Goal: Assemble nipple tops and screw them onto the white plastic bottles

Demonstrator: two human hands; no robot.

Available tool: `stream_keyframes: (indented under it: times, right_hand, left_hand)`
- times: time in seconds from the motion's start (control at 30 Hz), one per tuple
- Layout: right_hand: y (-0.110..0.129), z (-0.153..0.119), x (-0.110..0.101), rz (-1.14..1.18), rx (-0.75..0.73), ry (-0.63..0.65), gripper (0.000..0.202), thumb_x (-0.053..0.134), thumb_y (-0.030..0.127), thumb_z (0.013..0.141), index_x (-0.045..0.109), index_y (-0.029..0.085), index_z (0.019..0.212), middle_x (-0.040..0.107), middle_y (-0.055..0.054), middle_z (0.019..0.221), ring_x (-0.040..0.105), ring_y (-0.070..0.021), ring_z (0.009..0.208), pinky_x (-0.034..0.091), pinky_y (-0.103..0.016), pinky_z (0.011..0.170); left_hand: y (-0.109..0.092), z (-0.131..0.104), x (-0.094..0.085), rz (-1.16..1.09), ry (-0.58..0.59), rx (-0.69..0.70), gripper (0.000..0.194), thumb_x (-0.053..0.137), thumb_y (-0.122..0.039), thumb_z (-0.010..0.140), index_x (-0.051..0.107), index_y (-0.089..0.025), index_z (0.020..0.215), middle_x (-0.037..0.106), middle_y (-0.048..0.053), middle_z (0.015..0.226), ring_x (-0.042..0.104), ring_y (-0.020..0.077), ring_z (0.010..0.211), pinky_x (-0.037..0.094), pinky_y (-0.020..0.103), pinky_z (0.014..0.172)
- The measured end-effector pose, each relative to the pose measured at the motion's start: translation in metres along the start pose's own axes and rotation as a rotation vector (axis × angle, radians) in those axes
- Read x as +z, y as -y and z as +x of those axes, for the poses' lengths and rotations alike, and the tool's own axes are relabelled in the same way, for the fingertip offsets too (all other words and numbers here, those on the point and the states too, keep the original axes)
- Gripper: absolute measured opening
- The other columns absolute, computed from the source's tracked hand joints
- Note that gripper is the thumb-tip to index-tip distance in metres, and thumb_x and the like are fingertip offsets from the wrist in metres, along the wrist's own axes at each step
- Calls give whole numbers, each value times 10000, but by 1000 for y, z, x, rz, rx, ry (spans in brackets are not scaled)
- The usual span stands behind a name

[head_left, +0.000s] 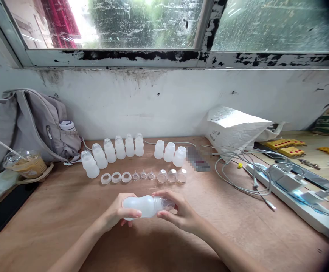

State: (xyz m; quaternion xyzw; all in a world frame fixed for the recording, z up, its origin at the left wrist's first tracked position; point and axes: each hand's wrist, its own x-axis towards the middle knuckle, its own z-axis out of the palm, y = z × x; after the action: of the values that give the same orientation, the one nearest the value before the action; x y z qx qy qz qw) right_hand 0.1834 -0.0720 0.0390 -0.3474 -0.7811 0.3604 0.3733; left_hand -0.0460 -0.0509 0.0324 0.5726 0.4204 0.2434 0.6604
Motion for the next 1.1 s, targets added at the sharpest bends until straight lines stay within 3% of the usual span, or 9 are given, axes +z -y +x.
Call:
stream_keyframes:
  times: [0.2,0.5,0.77,0.93,1.1]
  right_hand:
    - [5,2,1,-73,-129,-20,384,622,250,754,504,215,1118,580,-104,1076,545,-236,990,448,-358,824]
    - [-3,2,-5,24,-44,-26,383,685,268,684,571,206,1044,631,-71,977,596,-200,858,476,-294,719]
    - [-3,2,-8,141,152,25,405,710,347,664,613,221,1037,645,-56,992,592,-199,839,481,-298,691]
    - [-3,6,-8,259,311,7,369,736,330,625,645,201,958,649,-33,849,592,-174,720,480,-281,616]
    - [-9,9,-6,471,465,16,350,702,364,655,616,141,910,615,-15,686,580,-125,511,497,-267,494]
  left_hand:
    - [4,1,-4,-104,112,-46,303,597,-363,636,578,-87,760,617,35,604,468,66,335,235,149,270]
    - [2,1,-3,38,73,16,387,657,-404,611,555,-102,831,539,-20,539,465,68,360,268,146,297]
    - [-2,-2,-4,236,46,76,379,676,-359,616,543,-152,904,572,-20,701,522,99,571,405,187,486]
    - [-5,-5,-1,435,-12,155,354,661,-301,630,542,-179,941,591,-34,720,547,118,621,415,203,551]
    - [1,-6,1,683,-133,392,382,651,-265,624,531,-204,981,616,-13,824,573,133,671,442,211,572]
